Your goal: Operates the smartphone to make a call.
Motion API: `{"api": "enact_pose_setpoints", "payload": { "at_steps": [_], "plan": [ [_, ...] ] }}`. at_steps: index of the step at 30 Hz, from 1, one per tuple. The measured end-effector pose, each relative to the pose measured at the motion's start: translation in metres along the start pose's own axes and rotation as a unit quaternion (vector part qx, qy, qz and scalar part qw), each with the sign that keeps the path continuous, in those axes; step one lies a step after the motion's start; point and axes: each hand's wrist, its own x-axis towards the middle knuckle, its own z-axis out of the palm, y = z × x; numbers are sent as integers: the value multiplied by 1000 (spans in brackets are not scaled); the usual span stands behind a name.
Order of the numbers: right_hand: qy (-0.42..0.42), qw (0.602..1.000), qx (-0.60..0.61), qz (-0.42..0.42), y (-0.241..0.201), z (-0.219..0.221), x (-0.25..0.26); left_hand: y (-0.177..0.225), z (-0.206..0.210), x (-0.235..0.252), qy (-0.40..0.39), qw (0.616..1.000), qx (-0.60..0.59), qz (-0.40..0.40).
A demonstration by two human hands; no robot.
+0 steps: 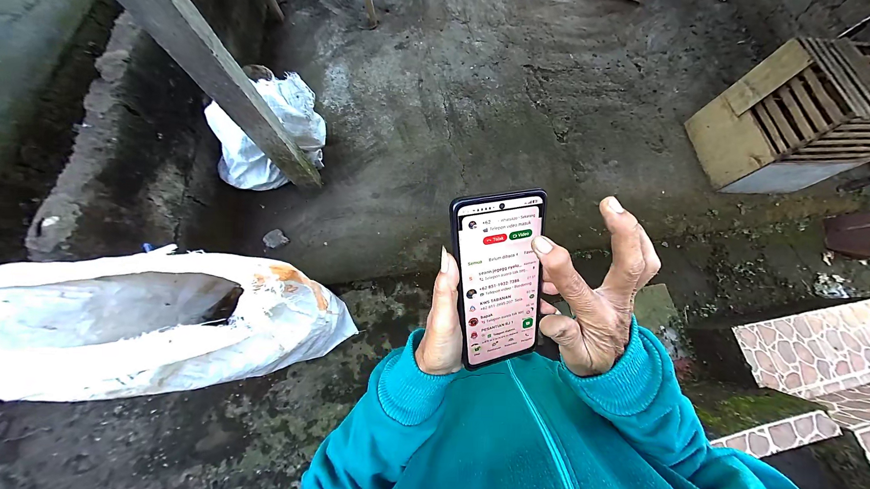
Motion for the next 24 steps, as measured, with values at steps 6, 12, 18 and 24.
{"api": "enact_pose_setpoints", "payload": {
  "at_steps": [6, 12, 18, 24],
  "plan": [
    [4, 1000, 3, 4, 0, 0, 0, -2, 2, -1, -2, 1000, -7, 8],
    [-2, 1000, 5, 9, 2, 0, -2, -4, 4, -1, 5, 1000, -9, 8],
    [-2, 1000, -24, 1, 6, -6, -3, -8, 5, 0, 11, 1000, 3, 3],
    [19, 999, -11, 24, 13, -13, -8, -9, 7, 6, -69, 996, -43, -24]
  ]
}}
